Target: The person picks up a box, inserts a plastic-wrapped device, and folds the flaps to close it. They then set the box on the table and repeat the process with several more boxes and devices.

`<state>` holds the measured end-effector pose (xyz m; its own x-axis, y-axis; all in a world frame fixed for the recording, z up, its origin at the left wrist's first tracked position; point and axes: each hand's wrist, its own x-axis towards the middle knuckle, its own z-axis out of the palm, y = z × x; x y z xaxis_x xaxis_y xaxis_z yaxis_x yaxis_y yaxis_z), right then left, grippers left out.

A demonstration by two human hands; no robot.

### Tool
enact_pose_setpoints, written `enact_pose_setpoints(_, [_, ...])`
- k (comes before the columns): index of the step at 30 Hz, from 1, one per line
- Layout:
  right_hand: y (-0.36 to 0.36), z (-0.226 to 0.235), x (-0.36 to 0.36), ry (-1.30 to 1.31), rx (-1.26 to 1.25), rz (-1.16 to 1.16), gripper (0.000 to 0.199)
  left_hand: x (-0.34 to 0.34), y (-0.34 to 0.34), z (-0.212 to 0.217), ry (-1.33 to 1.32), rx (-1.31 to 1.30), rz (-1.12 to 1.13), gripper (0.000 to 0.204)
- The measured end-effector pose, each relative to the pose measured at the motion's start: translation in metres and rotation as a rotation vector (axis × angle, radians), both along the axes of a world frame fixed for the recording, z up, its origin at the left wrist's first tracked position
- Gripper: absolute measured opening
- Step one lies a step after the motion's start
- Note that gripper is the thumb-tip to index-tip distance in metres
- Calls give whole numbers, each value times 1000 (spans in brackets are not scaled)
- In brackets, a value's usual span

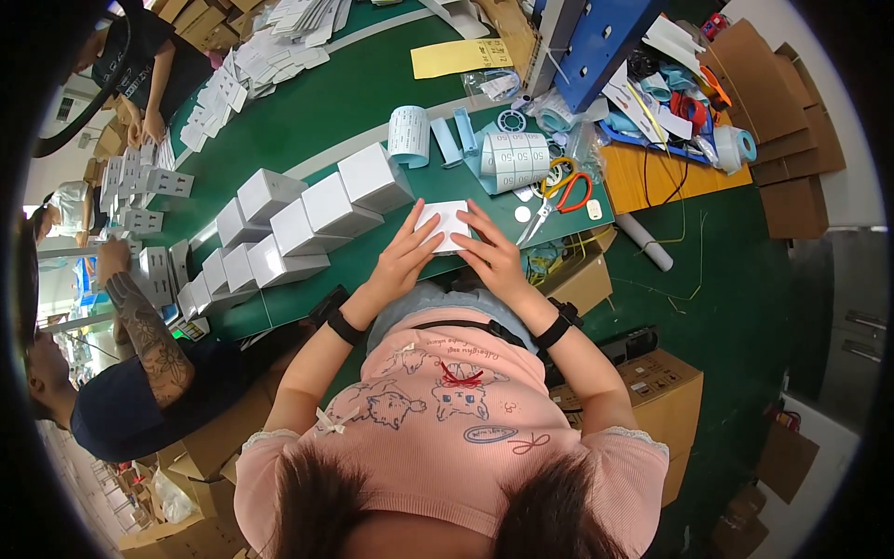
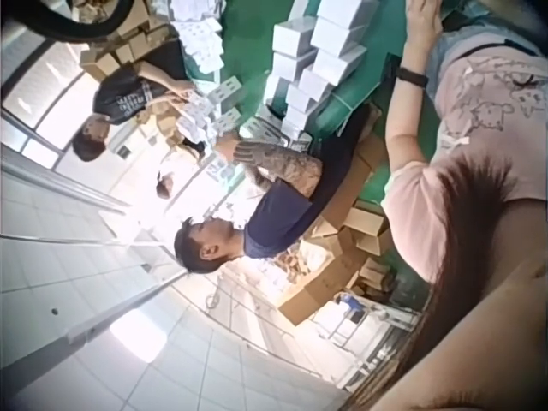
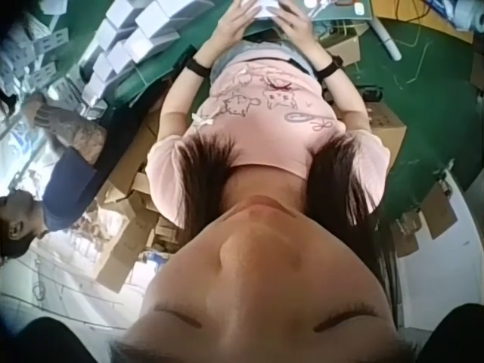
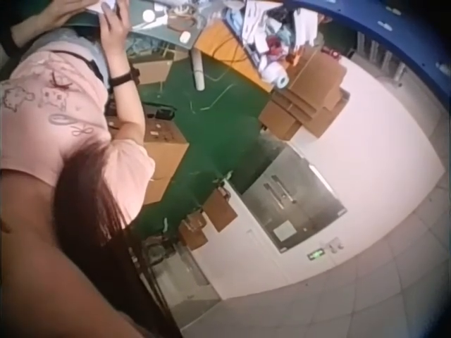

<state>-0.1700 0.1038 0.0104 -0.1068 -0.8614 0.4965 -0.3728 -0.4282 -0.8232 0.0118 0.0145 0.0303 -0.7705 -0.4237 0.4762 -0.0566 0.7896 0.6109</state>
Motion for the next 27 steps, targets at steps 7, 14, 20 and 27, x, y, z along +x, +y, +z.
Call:
enact_pose_setpoints(7, [5, 4, 2, 85, 14, -23, 28, 1, 2, -6, 7, -13, -13, 42])
enact_pose_setpoints(14, [6, 11, -5, 265, -58, 27, 31, 3, 2, -15, 0, -95, -18, 42])
enact_pose_setpoints(20, [5, 7, -9, 458, -87, 3, 33, 1, 0, -16, -61, -349, 63, 40])
enact_pose_setpoints(27, [3, -4, -9, 379, -123, 30, 22, 2, 7, -22, 163, 64, 82, 26])
